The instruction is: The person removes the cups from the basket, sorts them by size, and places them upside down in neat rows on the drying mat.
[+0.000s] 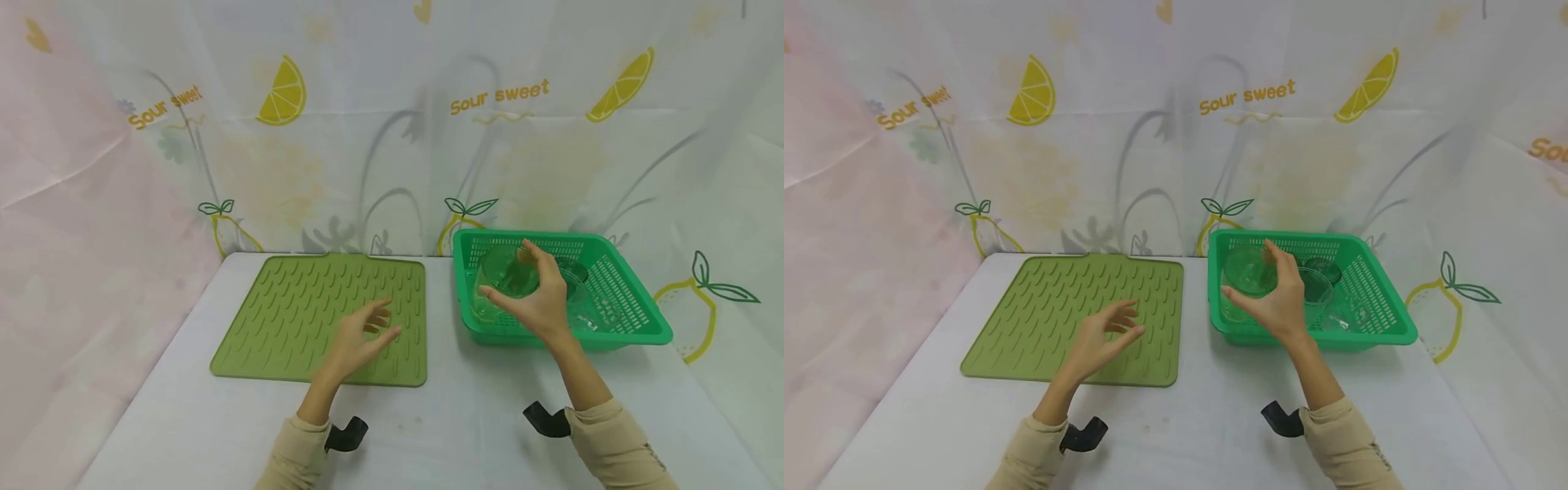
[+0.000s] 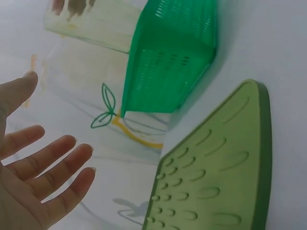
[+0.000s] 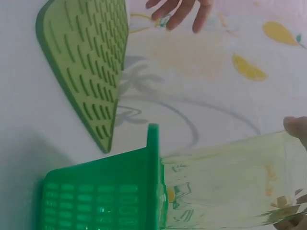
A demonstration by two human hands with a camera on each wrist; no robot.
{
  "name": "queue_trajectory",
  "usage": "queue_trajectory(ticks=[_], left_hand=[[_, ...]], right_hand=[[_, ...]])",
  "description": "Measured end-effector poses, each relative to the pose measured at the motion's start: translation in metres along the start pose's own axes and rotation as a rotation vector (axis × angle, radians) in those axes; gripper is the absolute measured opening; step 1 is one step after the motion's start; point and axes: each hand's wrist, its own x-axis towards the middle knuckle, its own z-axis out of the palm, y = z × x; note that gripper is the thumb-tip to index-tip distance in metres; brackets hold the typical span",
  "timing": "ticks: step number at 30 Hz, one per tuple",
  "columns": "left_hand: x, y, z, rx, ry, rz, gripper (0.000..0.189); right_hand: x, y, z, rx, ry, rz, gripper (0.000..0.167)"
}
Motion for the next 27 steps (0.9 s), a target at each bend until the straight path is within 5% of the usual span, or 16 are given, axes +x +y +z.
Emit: queue_trajectory(ticks=[6, 16, 27], left_hand=[[0.010, 0.012, 0.002, -0.089, 0.007, 0.001, 0.048], [0.024, 0.034, 0.001, -0.242, -0.022, 0.019, 0.050], [0.042, 0.055, -0.002, -0.296, -0.141, 0.073, 0.060]], right_hand=[[0.003, -0.020, -0.001, 0.134, -0.012, -0.016, 0.088], [0.001, -0.043, 0.005, 0.186, -0.123, -0.054, 0.093], [-0.002, -0.052, 0.016, 0.194, -0.263, -0.076, 0.089]])
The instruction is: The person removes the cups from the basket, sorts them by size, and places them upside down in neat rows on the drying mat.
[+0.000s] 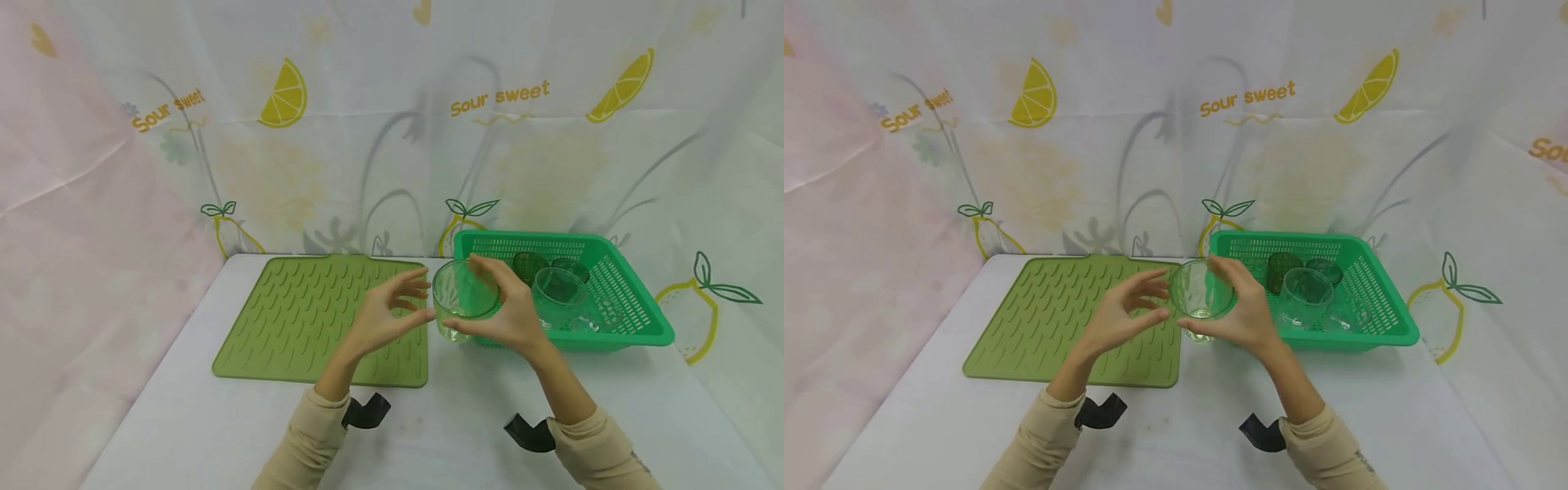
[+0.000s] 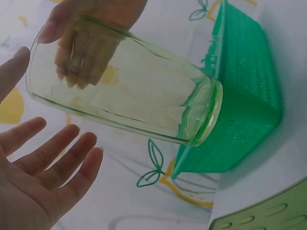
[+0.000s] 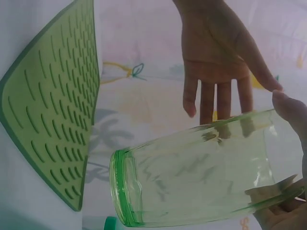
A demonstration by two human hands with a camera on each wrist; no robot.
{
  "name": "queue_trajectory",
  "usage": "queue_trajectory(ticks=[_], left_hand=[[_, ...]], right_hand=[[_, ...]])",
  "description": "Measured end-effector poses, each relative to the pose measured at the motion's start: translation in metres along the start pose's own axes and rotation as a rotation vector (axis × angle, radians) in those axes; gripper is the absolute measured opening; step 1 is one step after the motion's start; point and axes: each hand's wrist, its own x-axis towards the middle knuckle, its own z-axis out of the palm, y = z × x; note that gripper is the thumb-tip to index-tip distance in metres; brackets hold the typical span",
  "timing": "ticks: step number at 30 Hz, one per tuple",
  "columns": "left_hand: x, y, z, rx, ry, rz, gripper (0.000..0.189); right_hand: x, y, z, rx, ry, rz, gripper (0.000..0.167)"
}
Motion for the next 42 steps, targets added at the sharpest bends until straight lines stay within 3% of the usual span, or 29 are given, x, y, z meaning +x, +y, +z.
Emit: queue_trajectory(ticks=[9, 16, 26, 35, 42], left_hand=[[0.006, 0.006, 0.001, 0.050, -0.062, 0.002, 0.070], [0.009, 0.009, 0.003, 0.071, -0.109, -0.033, 0.080], [0.011, 0.019, 0.007, 0.232, -0.123, -0.074, 0.090], [0.003, 0.012, 0.006, 0.097, -0.056, -0.068, 0.082], [0.000, 0.007, 0.001, 0.021, 0.006, -0.022, 0.078]], right_hand=[[0.000, -0.002, 0.008, -0.007, -0.047, -0.002, 0.083], [-0.001, 0.001, 0.016, 0.003, -0.057, -0.069, 0.087], [-0.001, -0.003, 0.024, -0.105, -0.096, -0.167, 0.088], [-0.003, -0.006, 0.032, -0.118, -0.152, -0.186, 0.082], [-0.006, -0.004, 0.035, -0.090, -0.148, -0.185, 0.090]])
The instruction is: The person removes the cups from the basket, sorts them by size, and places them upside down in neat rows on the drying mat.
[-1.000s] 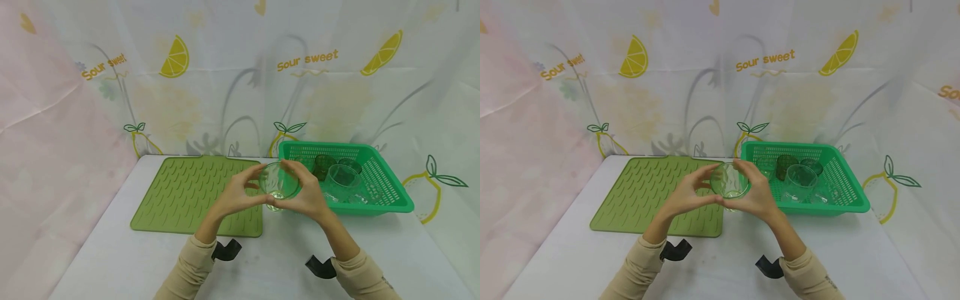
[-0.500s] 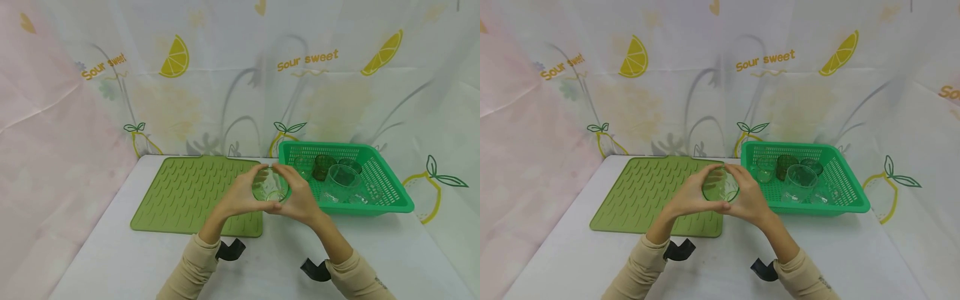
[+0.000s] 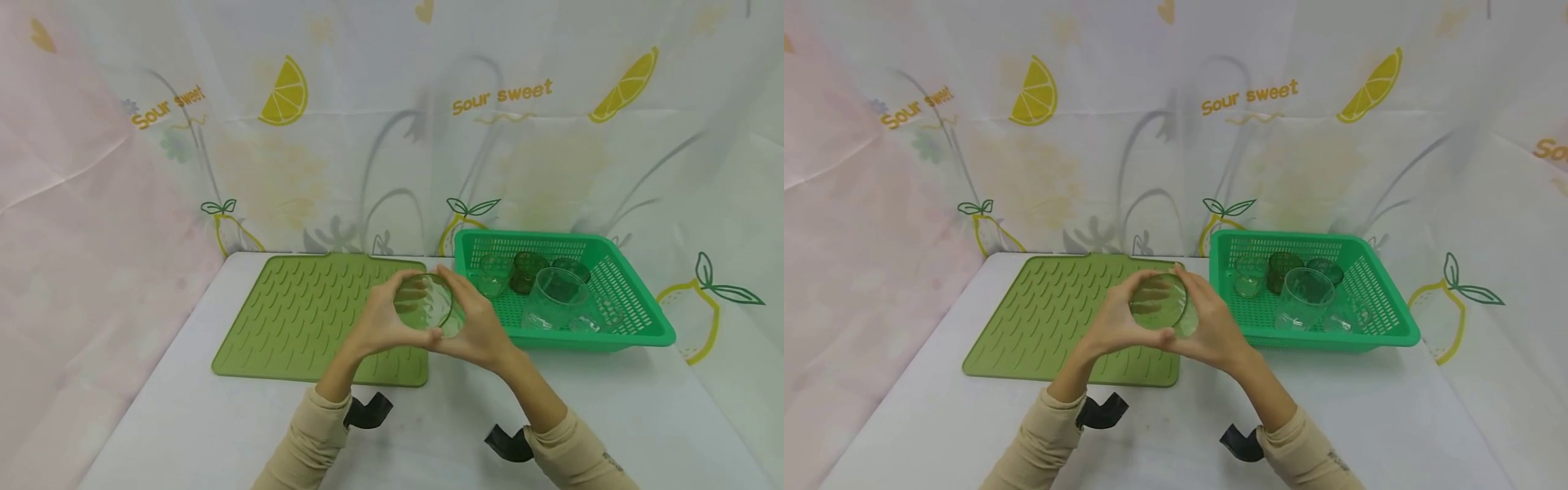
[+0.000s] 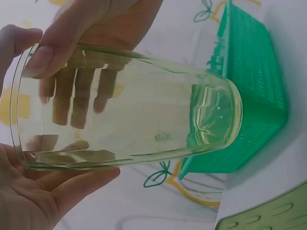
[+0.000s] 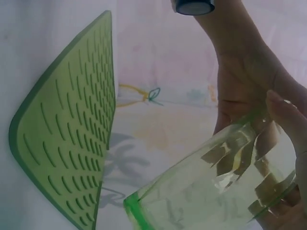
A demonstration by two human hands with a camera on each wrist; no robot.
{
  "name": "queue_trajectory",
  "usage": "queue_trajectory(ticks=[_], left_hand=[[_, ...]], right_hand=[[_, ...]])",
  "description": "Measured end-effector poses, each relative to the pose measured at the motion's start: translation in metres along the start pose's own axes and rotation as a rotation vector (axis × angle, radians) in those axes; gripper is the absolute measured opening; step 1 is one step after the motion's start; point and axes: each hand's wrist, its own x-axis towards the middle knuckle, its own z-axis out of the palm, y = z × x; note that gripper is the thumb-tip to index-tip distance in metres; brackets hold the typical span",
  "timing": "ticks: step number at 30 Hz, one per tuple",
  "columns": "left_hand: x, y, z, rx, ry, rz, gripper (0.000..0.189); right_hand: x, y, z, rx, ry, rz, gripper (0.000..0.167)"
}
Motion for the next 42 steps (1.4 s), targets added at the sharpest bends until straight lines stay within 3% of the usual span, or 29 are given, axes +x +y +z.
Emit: queue_trajectory(ticks=[4, 8, 12, 16, 26, 36, 42], left_hand=[[-0.003, 0.000, -0.008, -0.087, 0.029, 0.022, 0.072], [-0.005, -0.001, -0.016, -0.223, 0.031, 0.047, 0.074], [-0.008, -0.001, -0.020, -0.328, 0.048, 0.080, 0.086], [-0.010, -0.002, -0.021, -0.391, 0.082, 0.092, 0.093], [-0.016, -0.009, -0.021, -0.471, 0.138, 0.019, 0.107], [-0.028, -0.014, -0.030, -0.460, 0.002, -0.115, 0.102], [-0.032, -0.014, -0.033, -0.362, -0.046, -0.173, 0.090]], right_hand=[[-0.008, 0.008, -0.002, 0.056, 0.002, 0.051, 0.098], [-0.020, 0.017, -0.006, 0.152, -0.010, 0.168, 0.107], [-0.030, 0.021, -0.011, 0.239, -0.050, 0.335, 0.096], [-0.034, 0.023, -0.014, 0.337, -0.070, 0.432, 0.081], [-0.036, 0.029, -0.018, 0.789, 0.007, 0.489, 0.061], [-0.034, 0.032, -0.028, 0.881, 0.084, 0.466, 0.051], [-0.030, 0.034, -0.035, 0.932, 0.039, 0.432, 0.053]])
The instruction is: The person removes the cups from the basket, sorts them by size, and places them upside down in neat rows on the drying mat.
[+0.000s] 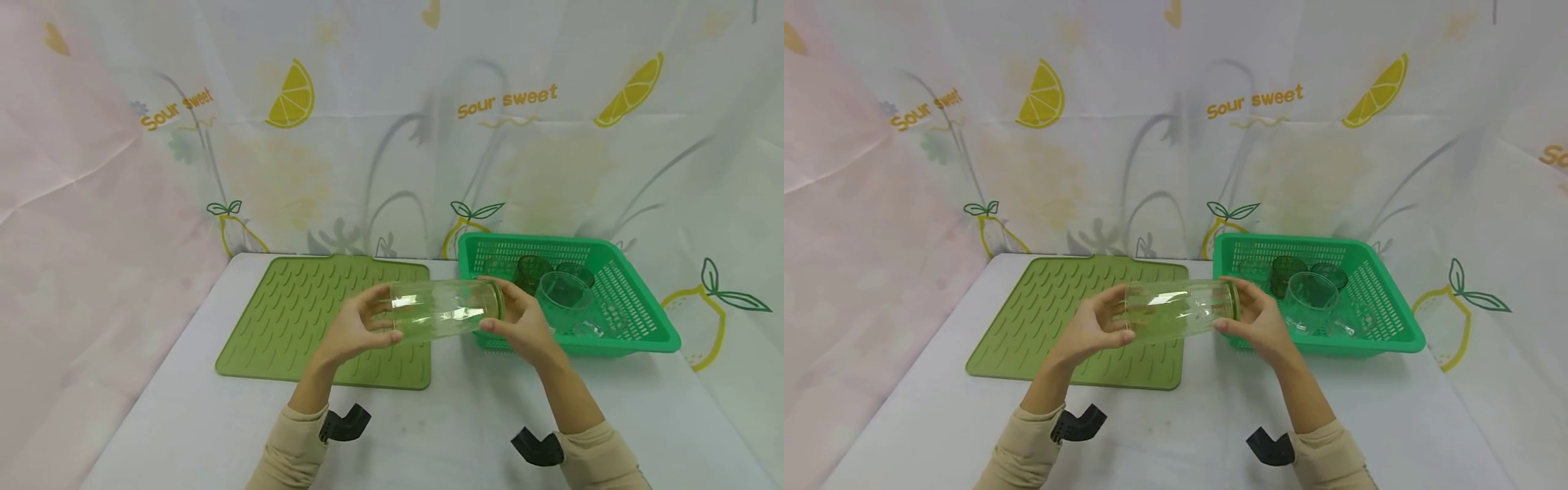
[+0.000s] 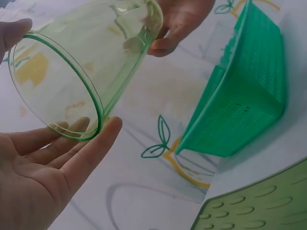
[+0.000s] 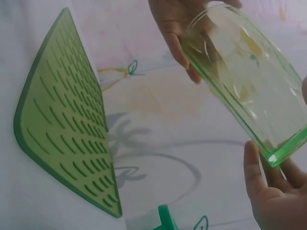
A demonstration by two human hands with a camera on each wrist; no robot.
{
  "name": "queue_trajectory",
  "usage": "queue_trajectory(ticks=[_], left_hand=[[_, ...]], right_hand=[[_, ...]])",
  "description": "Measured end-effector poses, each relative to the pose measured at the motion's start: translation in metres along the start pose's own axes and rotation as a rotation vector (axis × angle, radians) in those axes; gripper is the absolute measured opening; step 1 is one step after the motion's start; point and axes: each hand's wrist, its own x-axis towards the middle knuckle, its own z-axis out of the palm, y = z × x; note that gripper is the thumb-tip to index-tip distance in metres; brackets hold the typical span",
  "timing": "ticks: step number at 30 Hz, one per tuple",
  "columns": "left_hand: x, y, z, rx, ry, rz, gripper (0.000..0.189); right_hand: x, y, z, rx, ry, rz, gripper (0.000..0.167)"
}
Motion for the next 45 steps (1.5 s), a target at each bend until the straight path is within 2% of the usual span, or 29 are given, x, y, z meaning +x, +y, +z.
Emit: queue_trajectory(ticks=[5, 8, 11, 14, 16, 21, 24, 28, 30, 32, 35, 39, 45], left_hand=[[-0.006, -0.006, -0.004, 0.007, -0.052, -0.002, 0.083], [-0.013, -0.012, -0.009, 0.043, -0.057, -0.030, 0.084], [-0.024, -0.019, -0.012, 0.111, -0.032, -0.076, 0.084], [-0.038, -0.026, -0.016, 0.220, 0.024, -0.111, 0.080], [-0.047, -0.031, -0.018, 0.291, 0.077, -0.122, 0.077], [-0.072, -0.047, -0.023, 0.504, 0.286, -0.129, 0.067], [-0.089, -0.057, -0.030, 0.678, 0.394, -0.133, 0.061], [-0.112, -0.064, -0.041, 0.932, 0.461, -0.157, 0.059], [-0.122, -0.065, -0.046, 1.034, 0.478, -0.180, 0.061], [-0.131, -0.066, -0.050, 1.099, 0.489, -0.205, 0.064], [-0.143, -0.069, -0.056, 1.156, 0.500, -0.234, 0.067], [-0.153, -0.074, -0.062, 1.187, 0.491, -0.298, 0.069], [-0.158, -0.078, -0.068, 1.164, 0.450, -0.399, 0.074]], right_hand=[[0.006, -0.005, -0.003, -0.050, -0.105, 0.003, 0.052], [0.012, -0.009, -0.003, -0.211, -0.096, 0.052, 0.052], [0.019, -0.014, 0.000, -0.403, -0.068, 0.143, 0.059], [0.031, -0.017, 0.004, -0.533, -0.074, 0.206, 0.067], [0.040, -0.018, 0.005, -0.601, -0.079, 0.218, 0.069], [0.064, -0.017, 0.008, -0.761, -0.073, 0.227, 0.078], [0.077, -0.013, 0.009, -0.849, -0.068, 0.219, 0.081], [0.094, -0.007, 0.011, -0.938, -0.071, 0.195, 0.082], [0.103, -0.004, 0.011, -0.972, -0.079, 0.188, 0.082], [0.111, 0.000, 0.012, -1.006, -0.098, 0.182, 0.081], [0.124, 0.008, 0.012, -1.043, -0.129, 0.180, 0.080], [0.141, 0.017, 0.014, -1.085, -0.161, 0.180, 0.078], [0.164, 0.032, 0.015, -1.163, -0.205, 0.199, 0.077]])
